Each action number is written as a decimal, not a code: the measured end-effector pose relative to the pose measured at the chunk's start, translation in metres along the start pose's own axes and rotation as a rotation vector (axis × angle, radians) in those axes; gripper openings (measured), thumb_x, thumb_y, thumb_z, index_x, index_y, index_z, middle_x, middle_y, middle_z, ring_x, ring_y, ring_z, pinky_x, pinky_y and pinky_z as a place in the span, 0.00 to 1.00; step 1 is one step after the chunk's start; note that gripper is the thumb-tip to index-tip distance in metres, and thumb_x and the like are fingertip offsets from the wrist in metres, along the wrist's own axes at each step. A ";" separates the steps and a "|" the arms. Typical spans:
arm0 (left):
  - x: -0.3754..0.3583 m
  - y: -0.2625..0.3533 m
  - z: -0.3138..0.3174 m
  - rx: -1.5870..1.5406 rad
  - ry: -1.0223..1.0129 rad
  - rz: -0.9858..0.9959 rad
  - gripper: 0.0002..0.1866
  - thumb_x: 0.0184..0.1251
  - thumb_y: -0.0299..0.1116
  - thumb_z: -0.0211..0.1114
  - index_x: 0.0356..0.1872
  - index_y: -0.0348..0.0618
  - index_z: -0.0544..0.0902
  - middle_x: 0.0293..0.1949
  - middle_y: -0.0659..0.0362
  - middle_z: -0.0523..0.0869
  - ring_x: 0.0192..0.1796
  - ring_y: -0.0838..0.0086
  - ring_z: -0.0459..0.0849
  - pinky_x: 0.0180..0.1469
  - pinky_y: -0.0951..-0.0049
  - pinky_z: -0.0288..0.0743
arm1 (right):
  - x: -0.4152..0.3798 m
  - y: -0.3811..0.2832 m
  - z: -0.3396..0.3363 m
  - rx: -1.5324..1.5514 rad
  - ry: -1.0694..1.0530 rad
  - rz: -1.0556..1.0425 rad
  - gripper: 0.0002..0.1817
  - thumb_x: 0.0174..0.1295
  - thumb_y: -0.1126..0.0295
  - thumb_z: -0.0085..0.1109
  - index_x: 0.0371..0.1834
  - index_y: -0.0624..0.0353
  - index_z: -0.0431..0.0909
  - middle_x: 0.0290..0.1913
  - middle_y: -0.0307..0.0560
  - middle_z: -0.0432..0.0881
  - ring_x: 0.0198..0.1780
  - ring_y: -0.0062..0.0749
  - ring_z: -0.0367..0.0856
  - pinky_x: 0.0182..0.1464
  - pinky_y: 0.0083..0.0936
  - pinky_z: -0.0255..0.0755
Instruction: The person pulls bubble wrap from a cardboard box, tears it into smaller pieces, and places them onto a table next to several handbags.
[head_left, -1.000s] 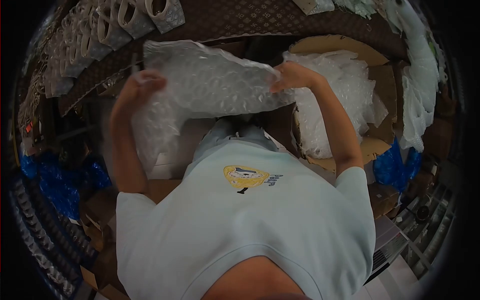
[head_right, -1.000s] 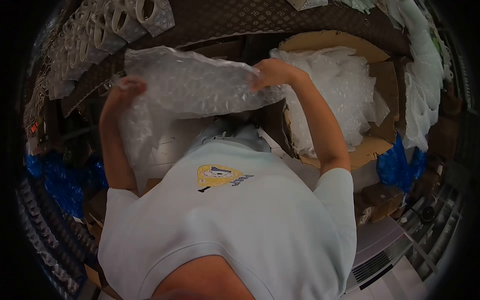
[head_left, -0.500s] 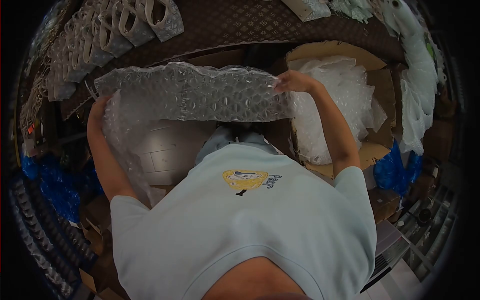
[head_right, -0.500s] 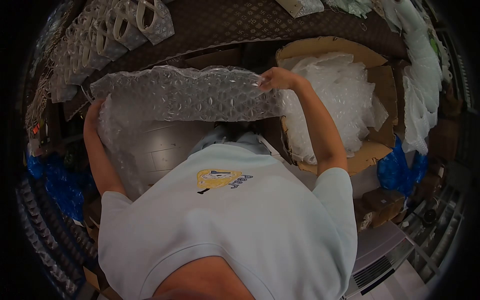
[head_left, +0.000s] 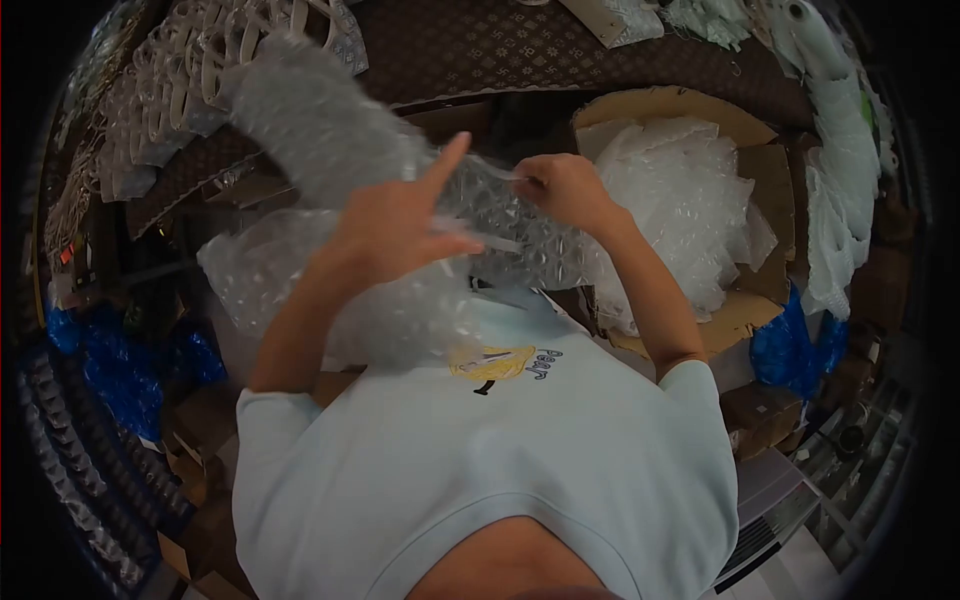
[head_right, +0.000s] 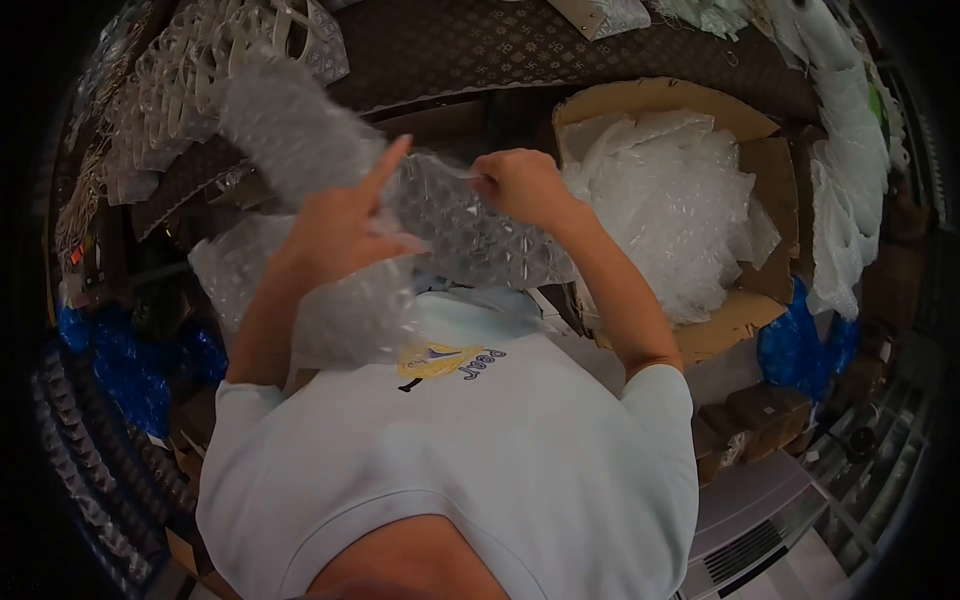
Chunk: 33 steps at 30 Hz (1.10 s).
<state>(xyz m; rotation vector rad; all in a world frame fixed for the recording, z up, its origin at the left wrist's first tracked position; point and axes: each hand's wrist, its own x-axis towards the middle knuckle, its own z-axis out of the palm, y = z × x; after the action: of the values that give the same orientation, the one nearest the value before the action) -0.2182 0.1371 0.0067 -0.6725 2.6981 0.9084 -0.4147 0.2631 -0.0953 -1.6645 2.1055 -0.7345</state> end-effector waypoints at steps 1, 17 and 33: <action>0.019 0.002 0.016 -0.002 0.025 0.040 0.39 0.45 0.54 0.67 0.61 0.58 0.65 0.26 0.50 0.82 0.32 0.59 0.81 0.36 0.63 0.71 | -0.003 -0.012 0.000 0.109 -0.051 -0.076 0.06 0.51 0.68 0.60 0.29 0.58 0.78 0.23 0.48 0.78 0.25 0.41 0.75 0.29 0.30 0.68; 0.062 -0.037 0.100 -0.229 0.146 0.038 0.07 0.47 0.36 0.61 0.21 0.44 0.78 0.24 0.52 0.80 0.31 0.54 0.79 0.34 0.59 0.71 | -0.033 -0.012 0.016 0.506 -0.372 0.197 0.08 0.58 0.71 0.57 0.26 0.64 0.75 0.18 0.35 0.71 0.22 0.13 0.63 0.23 0.20 0.58; 0.010 -0.048 0.040 -0.667 -0.060 0.129 0.32 0.47 0.36 0.70 0.56 0.42 0.72 0.40 0.55 0.82 0.36 0.73 0.79 0.42 0.72 0.72 | -0.001 -0.092 0.012 0.331 0.404 -0.158 0.03 0.52 0.74 0.59 0.29 0.58 0.77 0.28 0.48 0.77 0.26 0.39 0.77 0.27 0.25 0.70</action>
<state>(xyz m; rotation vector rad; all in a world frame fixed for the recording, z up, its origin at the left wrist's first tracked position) -0.2010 0.1250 -0.0531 -0.5645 2.3810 1.8584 -0.3353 0.2462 -0.0498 -1.6087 1.9645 -1.4873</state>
